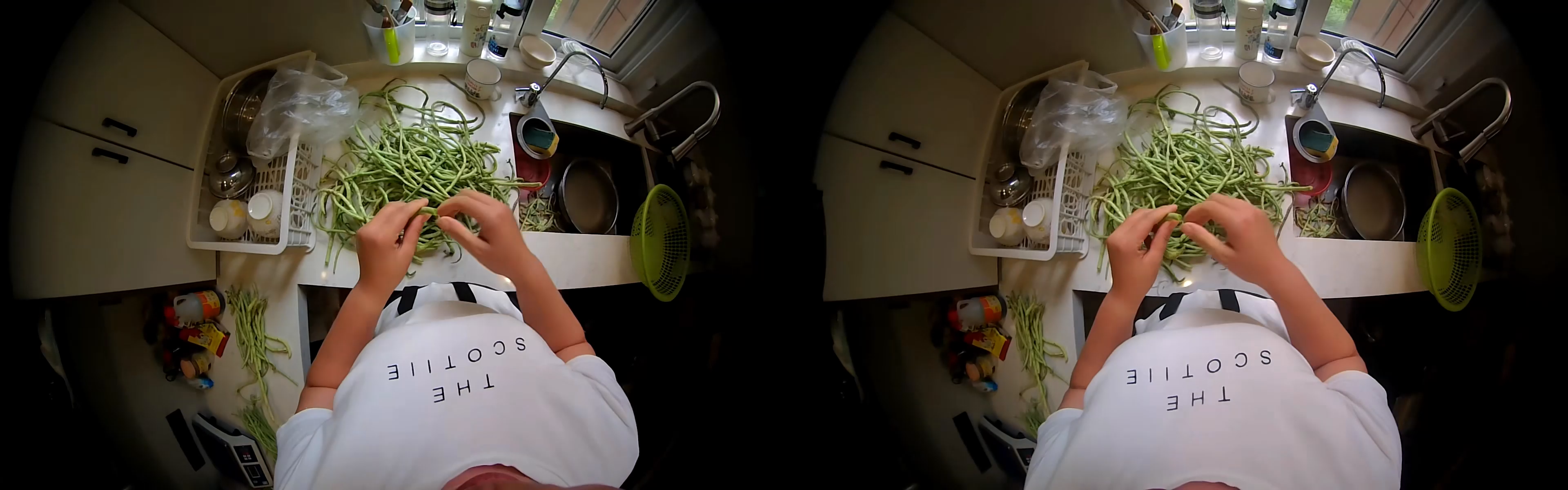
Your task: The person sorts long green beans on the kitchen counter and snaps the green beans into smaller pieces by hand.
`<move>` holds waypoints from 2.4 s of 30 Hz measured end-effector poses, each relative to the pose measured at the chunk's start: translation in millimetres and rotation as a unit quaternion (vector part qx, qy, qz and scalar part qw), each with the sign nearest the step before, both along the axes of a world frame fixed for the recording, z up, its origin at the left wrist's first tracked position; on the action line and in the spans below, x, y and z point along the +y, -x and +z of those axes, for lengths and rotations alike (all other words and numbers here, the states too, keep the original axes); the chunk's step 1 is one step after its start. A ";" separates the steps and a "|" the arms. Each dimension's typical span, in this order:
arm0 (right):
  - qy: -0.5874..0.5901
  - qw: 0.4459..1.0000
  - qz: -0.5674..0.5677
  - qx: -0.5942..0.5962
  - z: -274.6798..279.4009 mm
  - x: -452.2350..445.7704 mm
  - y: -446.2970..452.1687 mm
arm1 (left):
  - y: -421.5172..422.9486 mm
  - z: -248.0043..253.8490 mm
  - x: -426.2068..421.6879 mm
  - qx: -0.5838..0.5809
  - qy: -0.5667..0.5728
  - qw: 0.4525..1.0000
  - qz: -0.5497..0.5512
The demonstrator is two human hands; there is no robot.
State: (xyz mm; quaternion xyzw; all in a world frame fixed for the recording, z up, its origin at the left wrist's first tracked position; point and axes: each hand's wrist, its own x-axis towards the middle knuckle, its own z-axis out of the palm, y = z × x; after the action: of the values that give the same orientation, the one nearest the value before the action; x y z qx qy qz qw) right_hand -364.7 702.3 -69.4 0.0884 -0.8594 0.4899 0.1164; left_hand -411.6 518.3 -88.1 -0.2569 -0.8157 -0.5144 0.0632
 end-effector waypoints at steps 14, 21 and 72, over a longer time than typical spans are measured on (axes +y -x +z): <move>0.112 0.991 0.022 -0.075 -25.7 -7.6 16.5 | -5.5 -8.3 -6.0 -0.183 -0.113 0.976 -0.026; -0.017 0.998 -0.042 -0.038 -33.5 0.4 18.3 | -1.3 -15.2 -0.9 -0.233 -0.144 0.962 -0.009; -0.161 0.982 0.036 0.089 -41.5 -1.2 -3.1 | -2.5 -0.1 8.6 -0.064 0.060 0.996 -0.023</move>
State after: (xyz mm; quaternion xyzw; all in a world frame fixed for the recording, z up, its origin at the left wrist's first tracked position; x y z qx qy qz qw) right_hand -361.6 701.1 -110.8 0.1799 -0.9094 0.3395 0.1593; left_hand -409.2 526.9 -88.2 -0.2455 -0.8415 -0.4810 -0.0160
